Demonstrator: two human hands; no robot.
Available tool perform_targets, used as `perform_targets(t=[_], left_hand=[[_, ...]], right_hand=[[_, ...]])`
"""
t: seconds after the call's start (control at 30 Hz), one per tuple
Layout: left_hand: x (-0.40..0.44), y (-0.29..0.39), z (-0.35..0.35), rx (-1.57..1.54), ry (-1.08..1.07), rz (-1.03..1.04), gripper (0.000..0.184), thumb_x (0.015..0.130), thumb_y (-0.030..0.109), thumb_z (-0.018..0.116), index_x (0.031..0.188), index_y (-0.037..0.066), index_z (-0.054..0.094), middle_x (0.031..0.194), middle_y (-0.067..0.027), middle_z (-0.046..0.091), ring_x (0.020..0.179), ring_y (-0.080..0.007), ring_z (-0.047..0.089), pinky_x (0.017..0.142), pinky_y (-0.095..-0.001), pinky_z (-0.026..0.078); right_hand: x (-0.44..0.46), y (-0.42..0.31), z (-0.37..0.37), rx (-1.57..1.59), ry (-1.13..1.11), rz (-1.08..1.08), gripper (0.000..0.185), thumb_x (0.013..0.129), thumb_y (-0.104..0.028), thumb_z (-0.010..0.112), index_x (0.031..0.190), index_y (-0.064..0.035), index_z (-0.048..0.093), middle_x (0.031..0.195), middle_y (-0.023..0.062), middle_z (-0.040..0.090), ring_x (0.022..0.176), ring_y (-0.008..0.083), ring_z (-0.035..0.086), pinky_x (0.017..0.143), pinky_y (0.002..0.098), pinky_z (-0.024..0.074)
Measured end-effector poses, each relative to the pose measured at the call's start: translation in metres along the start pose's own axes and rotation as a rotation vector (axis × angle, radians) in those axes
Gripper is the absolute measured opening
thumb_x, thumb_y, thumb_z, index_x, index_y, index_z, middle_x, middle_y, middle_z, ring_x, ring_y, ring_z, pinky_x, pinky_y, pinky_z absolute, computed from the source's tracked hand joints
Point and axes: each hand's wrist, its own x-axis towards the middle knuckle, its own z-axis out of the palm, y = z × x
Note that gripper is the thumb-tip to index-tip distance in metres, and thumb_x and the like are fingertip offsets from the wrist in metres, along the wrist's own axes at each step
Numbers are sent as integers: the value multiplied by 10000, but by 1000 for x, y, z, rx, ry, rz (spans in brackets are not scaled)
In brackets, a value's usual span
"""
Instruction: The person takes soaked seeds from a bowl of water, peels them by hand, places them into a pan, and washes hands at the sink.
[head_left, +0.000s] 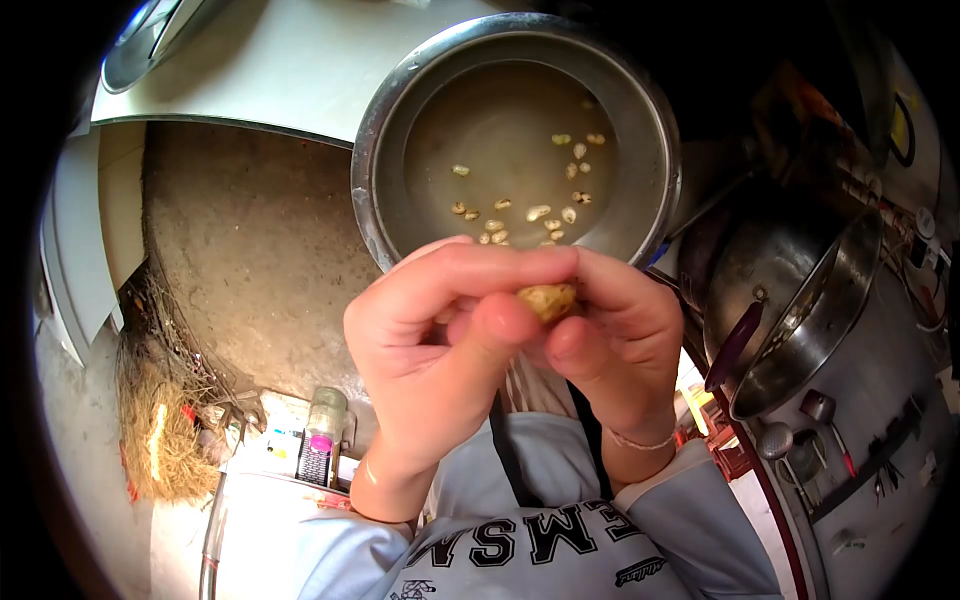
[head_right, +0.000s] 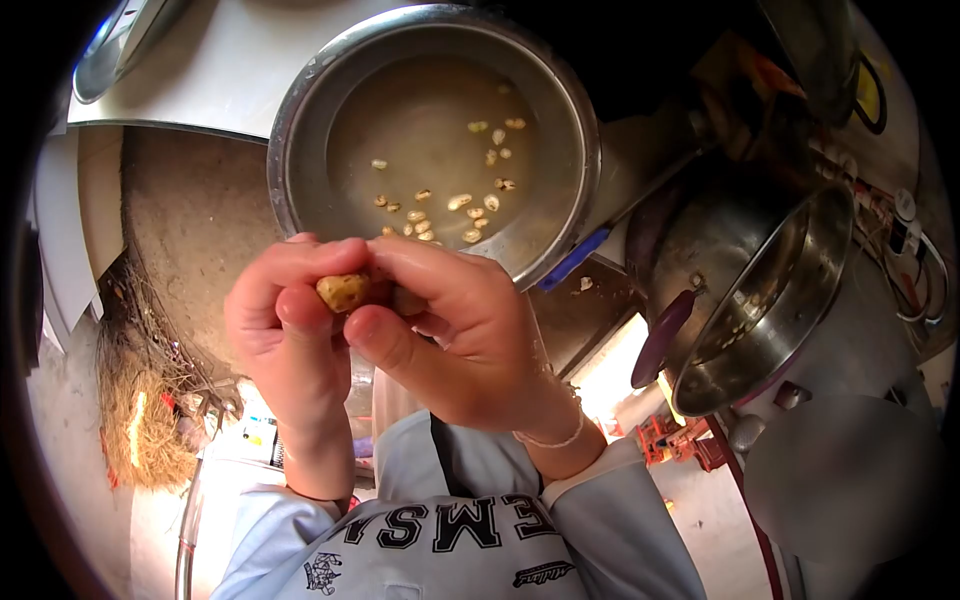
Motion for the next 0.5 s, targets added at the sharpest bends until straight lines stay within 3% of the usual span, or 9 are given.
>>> perform_targets(t=[0.13, 0.33, 0.43, 0.5], left_hand=[[-7, 0, 0, 61, 60, -14, 187, 692, 64, 644, 866, -1, 619, 620, -10, 506, 498, -28, 381, 434, -154, 267], [-6, -2, -3, 15, 180, 30, 166, 628, -5, 670, 785, 17, 619, 540, 60, 361, 469, -16, 276, 420, -164, 203], [-7, -2, 0, -152, 207, 17, 168, 629, 29, 691, 771, 7, 604, 540, 78, 332, 476, -5, 253, 422, -156, 187], [-7, 2, 6, -338, 261, -120, 239, 643, 93, 703, 831, -13, 598, 551, 87, 347, 481, 9, 246, 426, -142, 176]], right_hand=[[0, 1, 0, -82, 13, 17, 248, 823, -134, 508, 946, 81, 489, 768, 66, 551, 667, 61, 503, 569, 173, 402], [4, 4, 6, -281, 90, 9, 293, 806, -241, 539, 891, 39, 520, 706, 42, 543, 601, 50, 484, 513, 169, 377], [5, 5, 6, -386, 69, -69, 297, 798, -274, 542, 832, 21, 532, 678, 37, 533, 572, 55, 479, 491, 174, 371], [7, 6, 5, -367, 12, -92, 300, 785, -288, 556, 782, 11, 535, 654, 42, 518, 543, 57, 471, 474, 177, 363]])
